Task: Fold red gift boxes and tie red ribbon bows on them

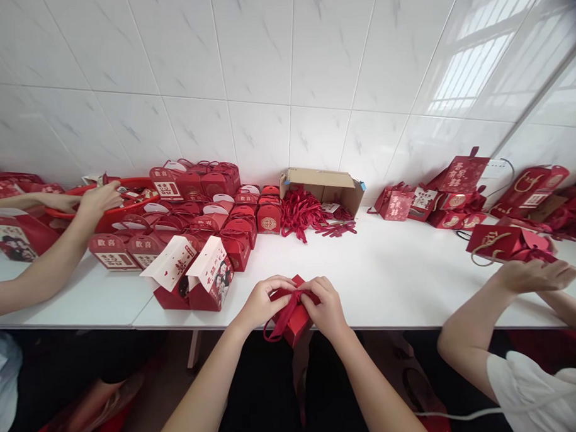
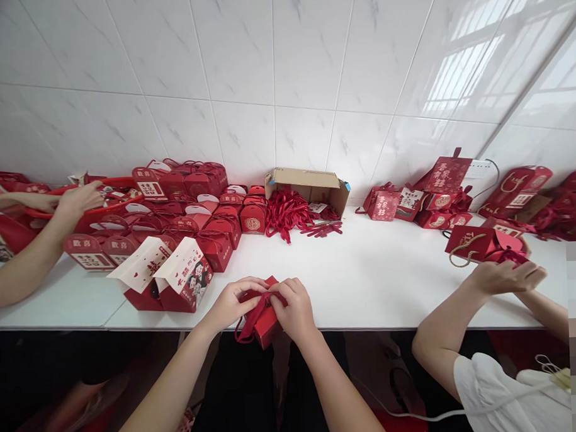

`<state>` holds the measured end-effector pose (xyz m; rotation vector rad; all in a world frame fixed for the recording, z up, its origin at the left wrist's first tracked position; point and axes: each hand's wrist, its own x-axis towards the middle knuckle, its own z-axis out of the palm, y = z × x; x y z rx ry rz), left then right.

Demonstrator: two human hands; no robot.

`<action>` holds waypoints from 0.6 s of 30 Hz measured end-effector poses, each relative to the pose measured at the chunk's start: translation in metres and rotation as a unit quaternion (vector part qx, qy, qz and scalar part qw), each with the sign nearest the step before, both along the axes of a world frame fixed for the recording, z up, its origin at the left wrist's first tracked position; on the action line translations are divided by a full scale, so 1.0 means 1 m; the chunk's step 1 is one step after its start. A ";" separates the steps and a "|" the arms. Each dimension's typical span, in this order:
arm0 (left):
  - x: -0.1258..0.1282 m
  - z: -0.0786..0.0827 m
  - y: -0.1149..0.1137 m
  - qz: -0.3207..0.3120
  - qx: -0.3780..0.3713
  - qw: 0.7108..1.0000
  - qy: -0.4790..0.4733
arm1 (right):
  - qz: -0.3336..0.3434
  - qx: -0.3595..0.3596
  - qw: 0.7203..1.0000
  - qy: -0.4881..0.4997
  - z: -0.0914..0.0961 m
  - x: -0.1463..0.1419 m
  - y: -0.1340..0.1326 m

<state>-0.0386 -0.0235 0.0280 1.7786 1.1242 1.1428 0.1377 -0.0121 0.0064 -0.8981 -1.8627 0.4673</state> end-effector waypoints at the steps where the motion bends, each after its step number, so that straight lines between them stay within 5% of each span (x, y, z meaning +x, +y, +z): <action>1: 0.000 0.000 0.000 0.000 0.000 1.000 -0.001 | 0.000 0.002 1.000 -0.003 0.000 0.000 0.000; 13: 0.001 0.001 0.005 0.024 -0.018 0.999 0.013 | 0.041 0.040 0.998 -0.013 -0.001 0.003 0.002; 18: -0.004 0.013 0.010 -0.027 0.014 0.996 0.078 | 0.100 0.055 0.993 -0.028 0.000 0.014 0.009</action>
